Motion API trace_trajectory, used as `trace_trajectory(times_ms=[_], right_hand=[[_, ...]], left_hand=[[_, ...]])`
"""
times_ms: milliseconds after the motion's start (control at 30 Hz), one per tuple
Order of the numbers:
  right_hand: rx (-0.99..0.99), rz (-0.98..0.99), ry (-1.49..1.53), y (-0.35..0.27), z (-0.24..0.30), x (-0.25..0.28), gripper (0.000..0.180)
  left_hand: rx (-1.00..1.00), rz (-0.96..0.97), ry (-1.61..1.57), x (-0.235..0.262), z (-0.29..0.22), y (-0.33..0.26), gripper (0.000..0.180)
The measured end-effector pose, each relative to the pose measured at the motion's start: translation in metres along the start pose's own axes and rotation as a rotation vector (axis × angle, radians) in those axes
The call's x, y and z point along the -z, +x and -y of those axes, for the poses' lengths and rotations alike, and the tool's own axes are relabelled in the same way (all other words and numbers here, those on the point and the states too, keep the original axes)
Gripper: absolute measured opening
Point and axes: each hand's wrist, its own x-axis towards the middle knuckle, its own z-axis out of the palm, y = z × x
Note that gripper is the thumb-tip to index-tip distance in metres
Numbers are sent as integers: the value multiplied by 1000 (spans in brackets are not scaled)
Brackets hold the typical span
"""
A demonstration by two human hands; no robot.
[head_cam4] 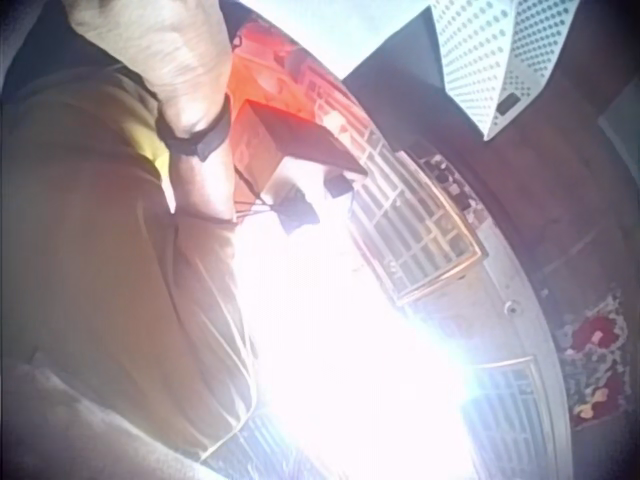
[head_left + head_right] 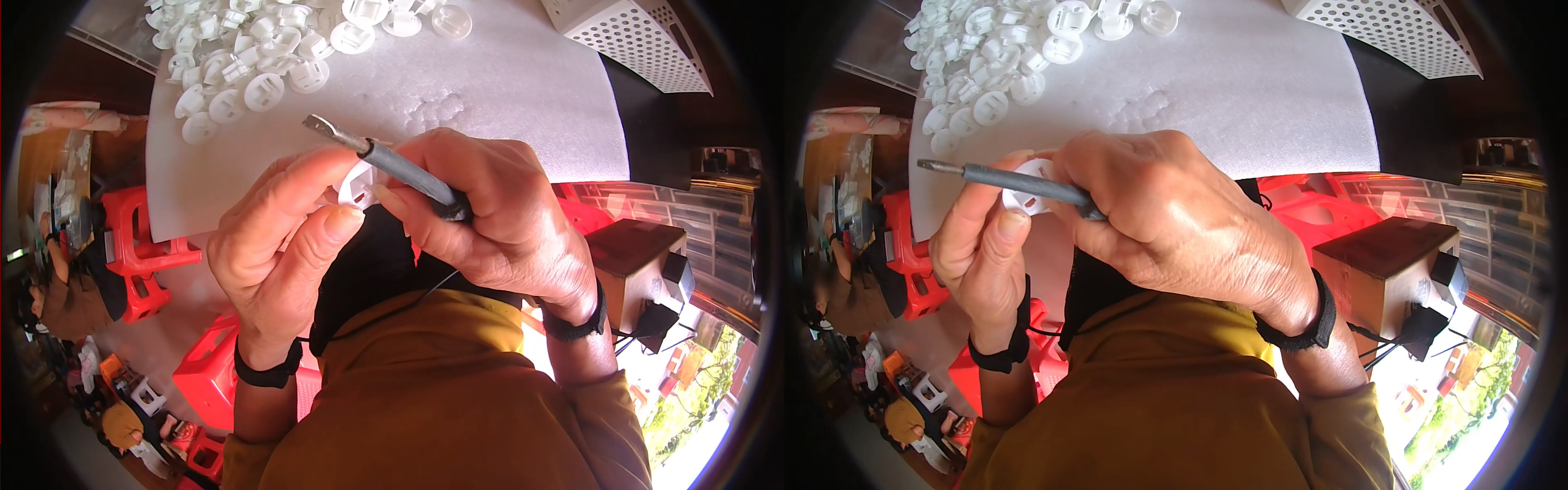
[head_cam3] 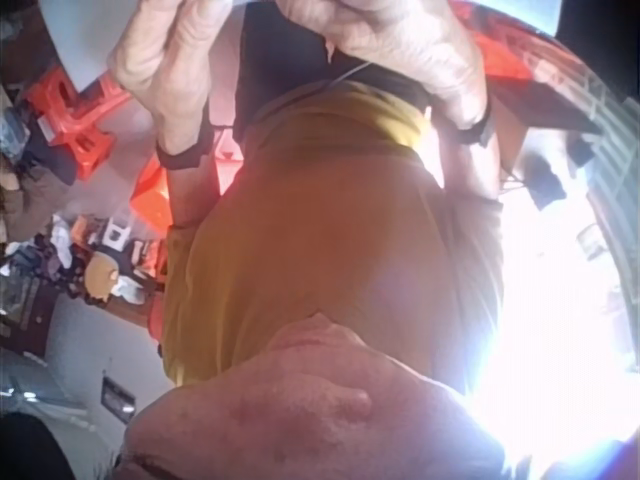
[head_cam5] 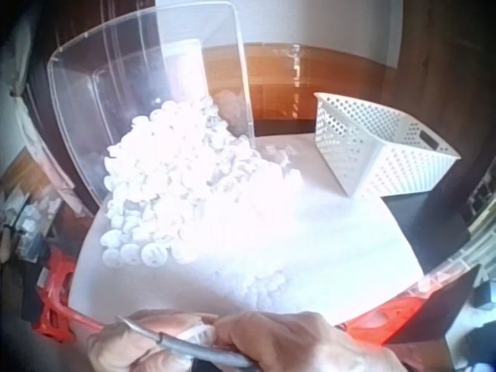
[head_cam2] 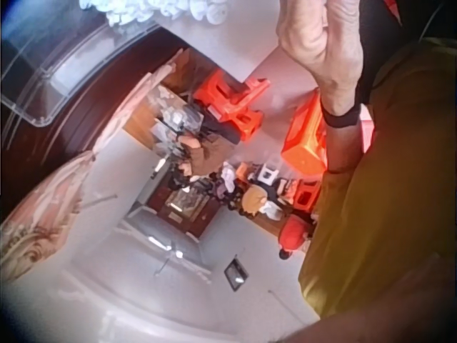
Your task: Assembling or finishing small white plastic components using a handheld tool.
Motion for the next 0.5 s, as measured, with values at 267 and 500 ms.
trace_trajectory(times_ms=[267, 500], right_hand=[[-28, 26, 77, -3, 1, 4, 12], [-69, -6, 131, -6, 2, 1, 9]], left_hand=[[45, 91, -58, 2, -6, -1, 34], [-13, 6, -31, -8, -9, 0, 28]])
